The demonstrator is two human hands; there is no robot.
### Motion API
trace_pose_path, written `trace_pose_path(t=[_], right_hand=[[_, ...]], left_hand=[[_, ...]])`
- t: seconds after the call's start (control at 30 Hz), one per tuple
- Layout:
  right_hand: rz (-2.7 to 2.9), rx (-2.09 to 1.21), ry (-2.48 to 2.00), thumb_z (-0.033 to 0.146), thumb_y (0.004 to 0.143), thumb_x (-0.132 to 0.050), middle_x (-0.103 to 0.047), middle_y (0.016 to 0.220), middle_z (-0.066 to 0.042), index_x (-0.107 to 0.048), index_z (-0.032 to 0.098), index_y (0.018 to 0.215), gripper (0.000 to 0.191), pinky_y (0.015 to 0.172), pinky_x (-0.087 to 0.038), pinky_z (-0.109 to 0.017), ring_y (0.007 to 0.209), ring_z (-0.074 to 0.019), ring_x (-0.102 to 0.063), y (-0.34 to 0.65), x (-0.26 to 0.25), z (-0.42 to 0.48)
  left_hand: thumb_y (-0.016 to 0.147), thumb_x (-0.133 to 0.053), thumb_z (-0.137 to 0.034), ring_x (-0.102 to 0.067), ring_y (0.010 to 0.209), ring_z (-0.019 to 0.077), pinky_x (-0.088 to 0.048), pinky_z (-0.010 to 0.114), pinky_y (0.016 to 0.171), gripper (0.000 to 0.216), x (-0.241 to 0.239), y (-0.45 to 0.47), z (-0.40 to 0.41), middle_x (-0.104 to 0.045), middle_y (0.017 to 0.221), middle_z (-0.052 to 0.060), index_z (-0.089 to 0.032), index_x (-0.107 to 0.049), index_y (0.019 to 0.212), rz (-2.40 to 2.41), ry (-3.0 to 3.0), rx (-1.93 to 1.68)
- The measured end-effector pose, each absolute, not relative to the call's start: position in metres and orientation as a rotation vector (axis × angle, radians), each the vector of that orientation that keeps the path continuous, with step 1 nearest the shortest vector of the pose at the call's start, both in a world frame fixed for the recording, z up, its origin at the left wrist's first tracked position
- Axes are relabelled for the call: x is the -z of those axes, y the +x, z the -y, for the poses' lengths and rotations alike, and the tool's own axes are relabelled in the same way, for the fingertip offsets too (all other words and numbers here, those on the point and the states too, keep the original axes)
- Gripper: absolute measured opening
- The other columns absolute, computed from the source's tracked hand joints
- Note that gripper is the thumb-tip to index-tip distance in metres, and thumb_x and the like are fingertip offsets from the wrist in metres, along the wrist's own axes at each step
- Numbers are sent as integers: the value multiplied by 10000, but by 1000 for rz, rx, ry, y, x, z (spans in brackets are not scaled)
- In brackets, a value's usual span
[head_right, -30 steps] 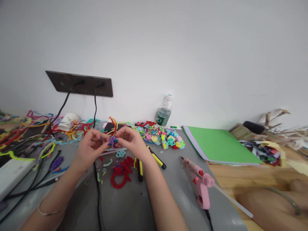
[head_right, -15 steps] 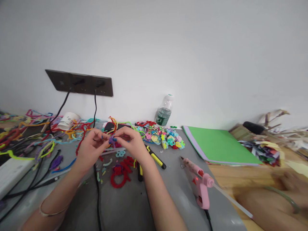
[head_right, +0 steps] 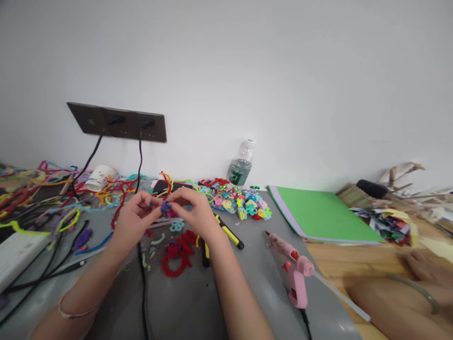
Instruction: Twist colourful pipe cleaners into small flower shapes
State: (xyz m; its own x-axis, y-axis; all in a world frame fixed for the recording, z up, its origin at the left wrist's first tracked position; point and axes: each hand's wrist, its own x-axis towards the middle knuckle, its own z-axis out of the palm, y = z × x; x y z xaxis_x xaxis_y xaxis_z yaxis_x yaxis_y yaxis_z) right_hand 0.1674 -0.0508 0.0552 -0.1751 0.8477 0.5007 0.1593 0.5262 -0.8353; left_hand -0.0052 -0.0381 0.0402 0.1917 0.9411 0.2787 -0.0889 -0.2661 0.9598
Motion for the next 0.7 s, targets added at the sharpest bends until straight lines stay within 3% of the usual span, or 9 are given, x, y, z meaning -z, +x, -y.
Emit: trace_pose_path(t=[0.37, 0.57, 0.7], right_hand=[[1588, -888, -823, 316, 839, -684, -688, 902, -57, -692, 197, 856, 120, 772, -557, -319, 834, -174, -657, 166, -53, 50], [1400, -985, -795, 364, 798, -736, -709, 980, -61, -685, 227, 1013, 260, 808, -571, -332, 899, -190, -679, 158, -49, 50], [1376, -1008, -805, 359, 771, -765, -719, 919, -52, -721, 221, 946, 227, 778, -575, -323, 845, -180, -679, 157, -46, 48]], left_hand=[[722, -723, -205, -635, 738, 123, -506, 230, 699, 318, -36, -1, 39, -680, 773, 4, -213, -406, 725, -919, 1416, -1398], [733, -695, -181, -635, 772, 119, -525, 227, 726, 274, -39, -3, 38, -649, 782, -10, -212, -422, 729, -873, 1433, -1442], [754, -667, -153, -637, 798, 119, -529, 220, 725, 224, -39, -3, 42, -646, 827, -4, -209, -450, 739, -905, 1518, -1463]])
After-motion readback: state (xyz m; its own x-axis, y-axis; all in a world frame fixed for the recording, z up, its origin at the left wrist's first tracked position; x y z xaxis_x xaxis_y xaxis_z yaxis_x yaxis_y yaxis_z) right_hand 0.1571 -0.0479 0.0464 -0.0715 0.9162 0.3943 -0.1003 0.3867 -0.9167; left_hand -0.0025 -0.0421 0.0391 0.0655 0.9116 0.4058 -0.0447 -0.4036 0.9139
